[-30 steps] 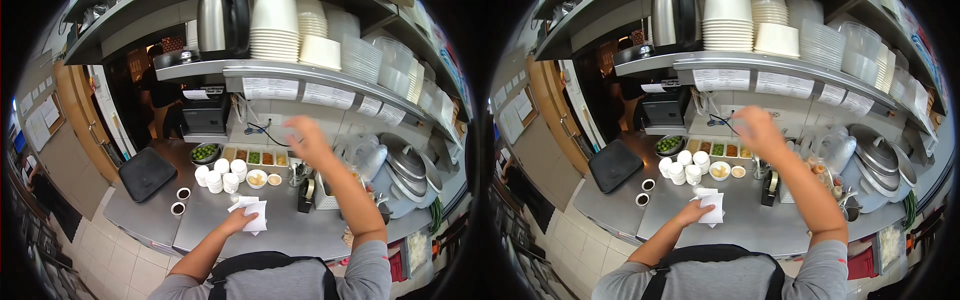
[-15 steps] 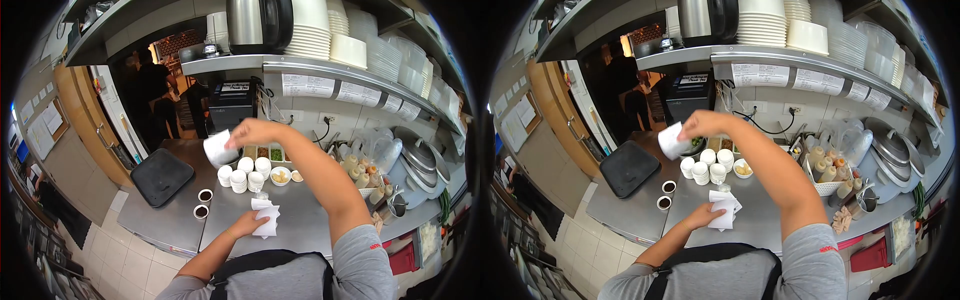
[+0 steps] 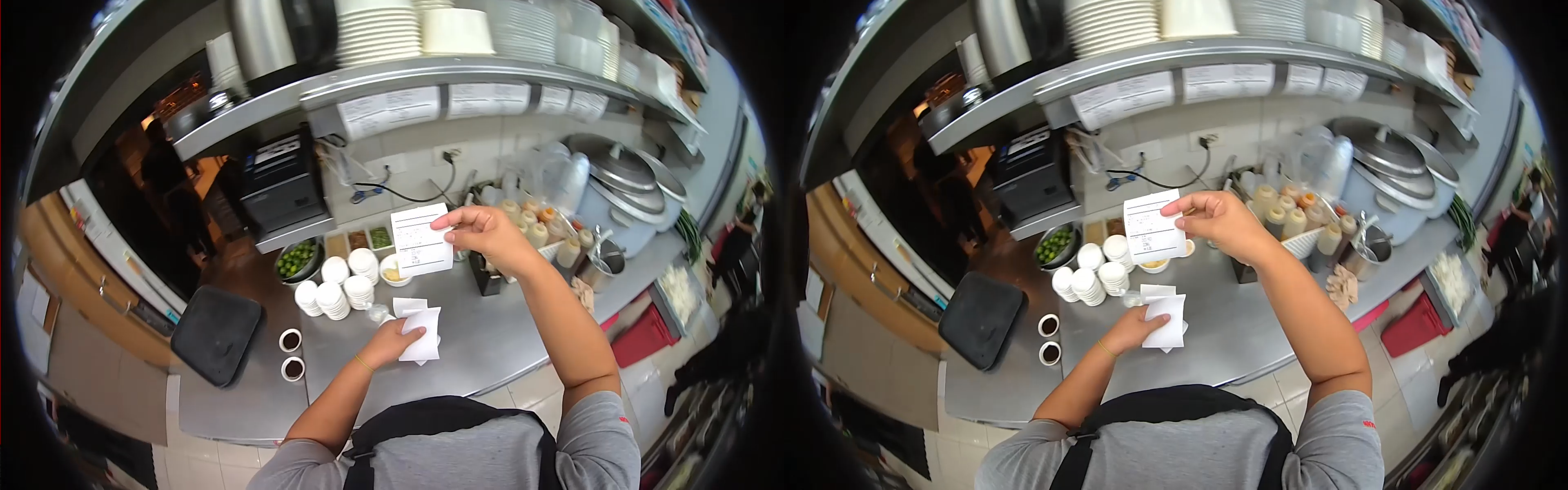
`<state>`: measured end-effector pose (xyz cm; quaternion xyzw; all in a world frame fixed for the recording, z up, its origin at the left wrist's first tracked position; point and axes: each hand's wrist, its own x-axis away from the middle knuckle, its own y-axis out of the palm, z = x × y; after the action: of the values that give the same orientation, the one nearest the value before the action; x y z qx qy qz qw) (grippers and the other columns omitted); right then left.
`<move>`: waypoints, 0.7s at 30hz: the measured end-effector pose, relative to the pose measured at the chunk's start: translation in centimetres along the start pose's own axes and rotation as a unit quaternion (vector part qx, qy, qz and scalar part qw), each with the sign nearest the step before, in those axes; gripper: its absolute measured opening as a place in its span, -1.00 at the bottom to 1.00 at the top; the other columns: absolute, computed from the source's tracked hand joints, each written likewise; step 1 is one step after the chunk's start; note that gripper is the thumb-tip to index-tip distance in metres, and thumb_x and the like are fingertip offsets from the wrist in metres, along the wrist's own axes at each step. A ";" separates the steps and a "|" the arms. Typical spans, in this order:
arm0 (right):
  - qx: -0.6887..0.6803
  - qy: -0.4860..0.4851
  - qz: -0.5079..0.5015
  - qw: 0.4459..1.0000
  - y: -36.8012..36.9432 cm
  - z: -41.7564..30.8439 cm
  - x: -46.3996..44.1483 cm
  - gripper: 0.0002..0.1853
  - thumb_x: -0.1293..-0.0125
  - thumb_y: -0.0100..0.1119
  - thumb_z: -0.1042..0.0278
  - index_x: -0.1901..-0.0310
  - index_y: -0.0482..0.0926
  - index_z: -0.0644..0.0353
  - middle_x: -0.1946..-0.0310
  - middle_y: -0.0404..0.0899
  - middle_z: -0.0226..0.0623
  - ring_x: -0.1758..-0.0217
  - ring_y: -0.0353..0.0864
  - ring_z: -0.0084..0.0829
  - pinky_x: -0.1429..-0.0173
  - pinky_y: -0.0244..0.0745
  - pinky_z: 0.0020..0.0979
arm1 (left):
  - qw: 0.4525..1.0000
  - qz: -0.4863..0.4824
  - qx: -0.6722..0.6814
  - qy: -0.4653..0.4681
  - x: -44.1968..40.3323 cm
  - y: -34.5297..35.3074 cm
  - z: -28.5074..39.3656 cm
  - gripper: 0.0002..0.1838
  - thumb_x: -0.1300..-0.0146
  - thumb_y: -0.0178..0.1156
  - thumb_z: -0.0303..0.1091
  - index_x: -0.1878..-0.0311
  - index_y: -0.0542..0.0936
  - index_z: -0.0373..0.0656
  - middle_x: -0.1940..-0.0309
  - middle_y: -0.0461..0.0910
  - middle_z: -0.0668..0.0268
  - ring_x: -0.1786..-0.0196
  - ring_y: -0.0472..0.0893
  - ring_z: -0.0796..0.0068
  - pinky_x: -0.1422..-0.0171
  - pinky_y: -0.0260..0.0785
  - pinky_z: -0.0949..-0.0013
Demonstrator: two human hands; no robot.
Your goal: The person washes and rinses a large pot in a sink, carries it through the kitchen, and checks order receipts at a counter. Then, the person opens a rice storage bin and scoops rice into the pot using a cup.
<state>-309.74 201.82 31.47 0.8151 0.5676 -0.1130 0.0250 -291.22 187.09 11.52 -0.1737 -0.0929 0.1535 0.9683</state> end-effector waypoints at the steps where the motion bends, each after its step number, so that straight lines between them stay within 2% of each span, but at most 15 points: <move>1: 0.003 0.001 0.011 1.000 -1.1 0.3 0.6 -0.75 -0.24 0.13 0.53 0.04 0.58 0.25 0.16 0.62 -0.33 0.15 0.58 -0.60 0.02 0.47 -0.51 | 1.000 -0.013 -0.001 -0.006 -0.5 0.6 0.7 -0.58 -0.25 0.17 -0.08 0.02 0.60 -0.26 0.25 0.66 0.17 0.23 0.64 0.39 0.10 0.45 0.35; 3: 0.012 -0.003 0.030 0.999 -3.0 0.4 1.9 -0.72 -0.25 0.12 0.56 -0.01 0.51 0.25 0.16 0.59 -0.35 0.14 0.57 -0.61 0.03 0.47 -0.53 | 0.999 -0.035 -0.003 -0.015 -1.3 1.9 2.2 -0.57 -0.26 0.17 -0.08 0.02 0.59 -0.26 0.25 0.66 0.16 0.23 0.64 0.38 0.12 0.46 0.35; 6: 0.023 -0.062 0.086 0.994 -5.5 -0.2 3.8 -0.76 -0.24 0.12 0.59 0.04 0.46 0.24 0.23 0.55 -0.42 0.15 0.55 -0.62 0.09 0.45 -0.55 | 0.997 -0.066 -0.016 -0.021 -3.0 3.7 3.2 -0.59 -0.27 0.19 -0.13 0.00 0.57 -0.29 0.22 0.65 0.27 0.21 0.61 0.55 0.12 0.46 0.43; 7: 0.054 -0.078 0.122 0.988 -6.8 0.0 4.1 -0.77 -0.23 0.11 0.63 0.09 0.42 0.22 0.32 0.50 -0.47 0.22 0.51 -0.64 0.16 0.41 -0.58 | 0.997 -0.073 -0.012 -0.011 -3.7 4.4 3.1 -0.59 -0.27 0.19 -0.13 0.00 0.57 -0.29 0.23 0.65 0.27 0.21 0.61 0.55 0.13 0.46 0.43; 10: 0.193 -0.101 0.235 0.947 -12.2 -1.3 5.1 -0.81 -0.23 0.11 0.64 0.14 0.43 0.21 0.34 0.47 -0.49 0.24 0.47 -0.67 0.19 0.36 -0.61 | 0.996 -0.089 -0.001 0.002 -5.9 6.5 3.1 -0.60 -0.27 0.19 -0.13 0.02 0.58 -0.28 0.25 0.65 0.28 0.22 0.61 0.56 0.15 0.46 0.45; 12: 0.280 -0.160 0.288 0.902 -18.0 -2.0 4.9 -0.87 -0.22 0.10 0.62 0.19 0.47 0.24 0.38 0.52 -0.44 0.31 0.47 -0.66 0.21 0.37 -0.59 | 0.996 -0.092 0.002 -0.010 -6.5 7.8 4.7 -0.60 -0.27 0.19 -0.12 0.02 0.58 -0.28 0.26 0.65 0.28 0.22 0.61 0.57 0.15 0.46 0.45; 14: 0.276 -0.248 0.331 0.868 -24.0 -3.4 4.6 -0.91 -0.24 0.10 0.59 0.23 0.52 0.24 0.39 0.51 -0.49 0.35 0.45 -0.68 0.25 0.35 -0.61 | 0.996 -0.092 -0.018 0.000 -7.5 9.1 5.0 -0.60 -0.27 0.18 -0.12 0.02 0.58 -0.27 0.26 0.65 0.28 0.22 0.61 0.56 0.15 0.46 0.44; 16: 0.206 -0.335 0.384 0.835 -29.7 -4.9 3.8 -0.88 -0.25 0.09 0.58 0.19 0.55 0.23 0.40 0.51 -0.51 0.37 0.43 -0.71 0.31 0.32 -0.62 | 0.996 -0.080 -0.027 0.007 -8.3 10.2 5.4 -0.60 -0.27 0.19 -0.12 0.02 0.58 -0.27 0.25 0.65 0.27 0.22 0.61 0.54 0.14 0.46 0.42; 19: 0.124 -0.321 0.491 0.800 -37.6 -5.3 2.6 -0.87 -0.24 0.13 0.50 0.18 0.58 0.22 0.42 0.51 -0.53 0.42 0.38 -0.73 0.38 0.25 -0.64 | 0.998 -0.045 -0.032 0.011 -8.5 11.5 6.4 -0.59 -0.26 0.19 -0.12 0.02 0.59 -0.27 0.25 0.65 0.26 0.21 0.62 0.52 0.13 0.46 0.40; 21: 0.170 -0.219 0.467 0.840 -42.2 -2.8 1.5 -0.84 -0.23 0.13 0.50 0.15 0.59 0.22 0.44 0.51 -0.53 0.43 0.36 -0.73 0.39 0.24 -0.64 | 0.999 -0.017 -0.048 0.014 -8.5 11.9 6.7 -0.59 -0.26 0.19 -0.12 0.02 0.59 -0.27 0.24 0.65 0.26 0.21 0.62 0.49 0.12 0.46 0.39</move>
<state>-348.13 218.67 37.57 0.9290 0.0714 -0.3582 0.0590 -303.85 196.97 12.35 -0.2206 -0.0899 0.1297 0.9625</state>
